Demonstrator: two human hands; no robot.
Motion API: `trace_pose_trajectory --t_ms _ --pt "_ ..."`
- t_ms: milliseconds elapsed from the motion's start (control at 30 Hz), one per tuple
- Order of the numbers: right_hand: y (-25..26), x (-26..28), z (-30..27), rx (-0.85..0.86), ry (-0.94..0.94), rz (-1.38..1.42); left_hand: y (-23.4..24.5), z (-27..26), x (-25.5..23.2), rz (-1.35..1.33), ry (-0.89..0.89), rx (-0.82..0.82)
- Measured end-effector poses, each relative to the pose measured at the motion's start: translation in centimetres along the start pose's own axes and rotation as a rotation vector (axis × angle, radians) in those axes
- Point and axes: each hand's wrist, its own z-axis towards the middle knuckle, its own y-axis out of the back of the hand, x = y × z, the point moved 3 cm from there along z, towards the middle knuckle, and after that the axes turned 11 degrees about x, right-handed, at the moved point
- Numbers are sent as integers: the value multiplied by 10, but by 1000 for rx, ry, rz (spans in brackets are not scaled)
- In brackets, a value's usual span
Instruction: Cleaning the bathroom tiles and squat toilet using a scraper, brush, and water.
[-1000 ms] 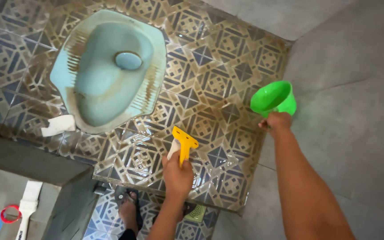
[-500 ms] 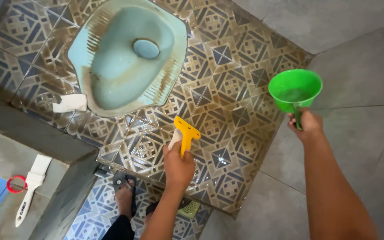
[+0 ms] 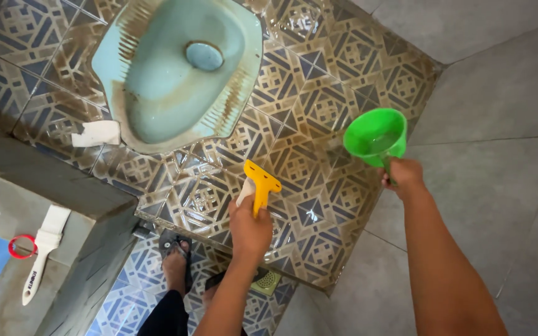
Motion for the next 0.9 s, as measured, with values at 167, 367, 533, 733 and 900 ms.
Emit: trace_pose_trajectory --t_ms 167,367,533,733,900 --pt "33 16 28 80 -40 791 -2 5 -3 40 -35 -19" --pt "88 63 103 -246 309 161 6 5 -27 -31 86 -13" --pt "68 102 122 -296 326 -386 17 2 -21 -95 64 -64" --pt "40 157 127 -520 586 -198 26 2 -19 -125 114 -101" --pt "-86 279 -26 -397 1028 -84 30 15 -14 -193 127 -160"
